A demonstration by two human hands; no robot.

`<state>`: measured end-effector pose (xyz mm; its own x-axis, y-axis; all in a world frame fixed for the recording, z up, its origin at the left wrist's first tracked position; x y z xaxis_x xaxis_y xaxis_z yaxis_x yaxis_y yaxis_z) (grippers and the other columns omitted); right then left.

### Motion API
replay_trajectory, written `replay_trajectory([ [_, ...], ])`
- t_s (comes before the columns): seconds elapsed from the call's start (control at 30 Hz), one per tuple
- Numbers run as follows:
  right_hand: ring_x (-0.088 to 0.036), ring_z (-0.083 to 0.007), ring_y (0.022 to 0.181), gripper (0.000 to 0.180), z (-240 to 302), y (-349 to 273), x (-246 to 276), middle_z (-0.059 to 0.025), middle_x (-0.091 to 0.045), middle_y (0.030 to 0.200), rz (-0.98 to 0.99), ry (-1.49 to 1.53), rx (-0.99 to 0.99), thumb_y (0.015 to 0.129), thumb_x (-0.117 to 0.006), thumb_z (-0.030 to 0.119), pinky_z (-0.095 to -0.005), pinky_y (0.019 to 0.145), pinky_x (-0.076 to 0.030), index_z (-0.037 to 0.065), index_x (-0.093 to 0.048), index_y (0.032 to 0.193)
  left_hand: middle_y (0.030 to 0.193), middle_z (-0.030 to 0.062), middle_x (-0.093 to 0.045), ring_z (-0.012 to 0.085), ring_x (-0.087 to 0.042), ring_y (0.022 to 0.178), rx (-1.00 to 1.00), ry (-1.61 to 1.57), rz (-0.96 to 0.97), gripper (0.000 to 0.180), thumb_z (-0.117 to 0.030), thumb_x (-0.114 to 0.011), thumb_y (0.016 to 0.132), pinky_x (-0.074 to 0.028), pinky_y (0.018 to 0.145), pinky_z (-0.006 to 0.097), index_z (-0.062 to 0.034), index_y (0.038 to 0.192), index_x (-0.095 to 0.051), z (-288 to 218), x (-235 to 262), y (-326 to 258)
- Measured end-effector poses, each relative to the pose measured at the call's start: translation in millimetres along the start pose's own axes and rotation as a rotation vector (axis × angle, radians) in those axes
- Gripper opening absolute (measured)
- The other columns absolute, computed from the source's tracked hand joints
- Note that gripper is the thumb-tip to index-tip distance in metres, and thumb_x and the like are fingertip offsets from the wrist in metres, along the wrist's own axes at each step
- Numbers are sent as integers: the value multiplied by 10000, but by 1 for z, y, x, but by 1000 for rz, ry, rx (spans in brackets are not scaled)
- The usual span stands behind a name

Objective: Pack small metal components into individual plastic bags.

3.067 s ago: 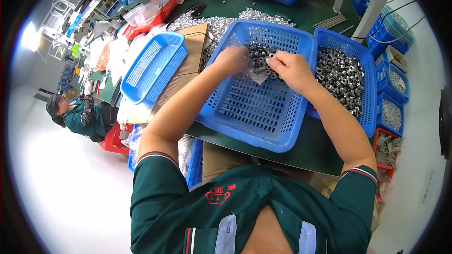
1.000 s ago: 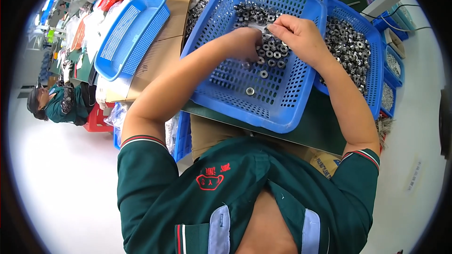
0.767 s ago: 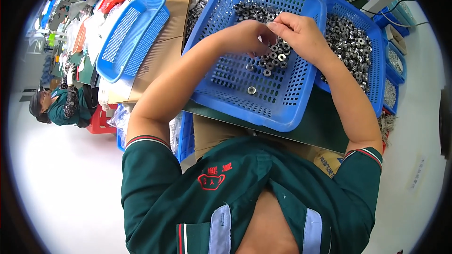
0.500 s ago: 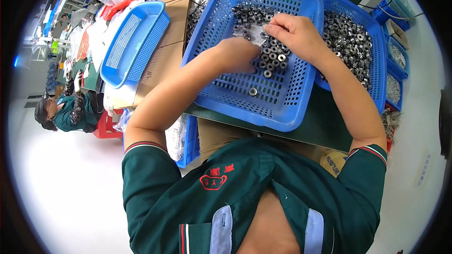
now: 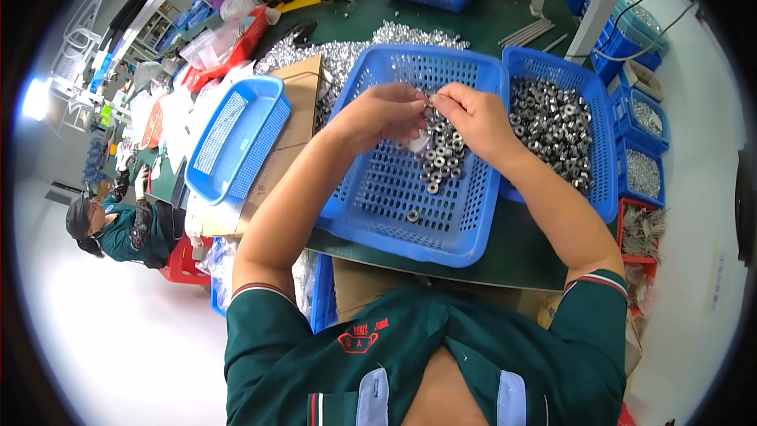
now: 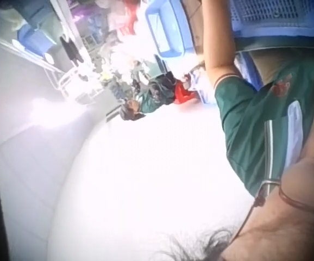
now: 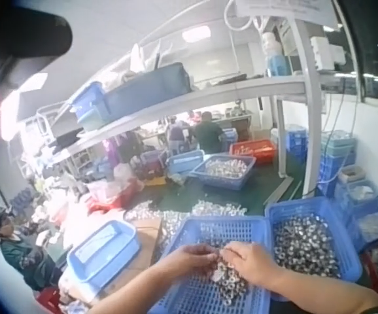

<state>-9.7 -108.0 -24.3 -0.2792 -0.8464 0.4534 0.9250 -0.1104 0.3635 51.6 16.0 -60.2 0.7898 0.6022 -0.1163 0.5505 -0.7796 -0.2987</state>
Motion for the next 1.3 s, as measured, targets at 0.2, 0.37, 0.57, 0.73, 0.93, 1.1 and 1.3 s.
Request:
replay_trajectory([
  [0.2,-595,-324,644,229,-14,3,-8,-161,-589,675,30,1,9,875,-533,266,-387,565,-433,49,-592,833,895,50,-601,122,-600,718,-4,-91,-105,188,-174,-546,905,-514,607,244,-34,1031,-545,15,7,5],
  [0.37,-567,-303,590,219,-22,10,-6,-159,-581,659,0,45,8,865,-556,249,-369,547,-423,36,-588,826,836,15,-608,84,-576,706,-24,397,-172,178,-141,-586,861,-475,576,223,-46,1011,-576,39,8,19],
  [0.57,-567,-249,572,230,-22,11,-7,-135,-580,644,4,28,62,852,-580,251,-345,539,-424,23,-596,836,792,71,-650,129,-595,738,-239,946,220,173,-99,-650,765,-474,688,288,-22,919,-630,45,-40,11],
  [0.73,-571,-228,569,239,-14,7,-9,-116,-585,635,40,-25,88,853,-576,277,-336,545,-429,41,-614,847,712,120,-611,278,-608,713,-159,1159,437,213,-146,-685,719,-464,645,362,-68,911,-636,57,-67,-14],
  [0.93,-565,-231,559,237,-14,7,-14,-107,-570,608,102,-84,92,848,-570,288,-339,536,-424,56,-621,842,696,147,-615,335,-622,721,-106,1544,456,215,-175,-672,714,-473,620,421,-65,883,-598,79,-83,-24],
  [1.1,-571,-254,574,227,-13,8,-12,-118,-579,625,100,-69,96,842,-572,286,-353,551,-433,65,-623,842,688,173,-612,338,-629,704,-227,1609,490,159,-102,-619,736,-489,601,419,-29,875,-591,75,-94,-22],
  [1.3,-602,-260,599,221,-1,2,-7,-129,-612,671,51,13,90,836,-591,276,-342,556,-447,60,-635,855,845,78,-623,139,-598,722,-106,67,28,226,-146,-590,872,-491,675,252,7,1030,-539,8,-9,-6],
])
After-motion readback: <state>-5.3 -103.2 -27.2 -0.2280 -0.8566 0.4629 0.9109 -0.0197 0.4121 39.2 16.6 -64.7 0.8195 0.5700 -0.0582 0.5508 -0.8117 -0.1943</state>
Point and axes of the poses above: each hand's wrist, its own y-axis towards the middle knuckle, its own x-axis out of the back of the hand, z = x × y, the point moved 8 cm from there along y, towards the middle knuckle
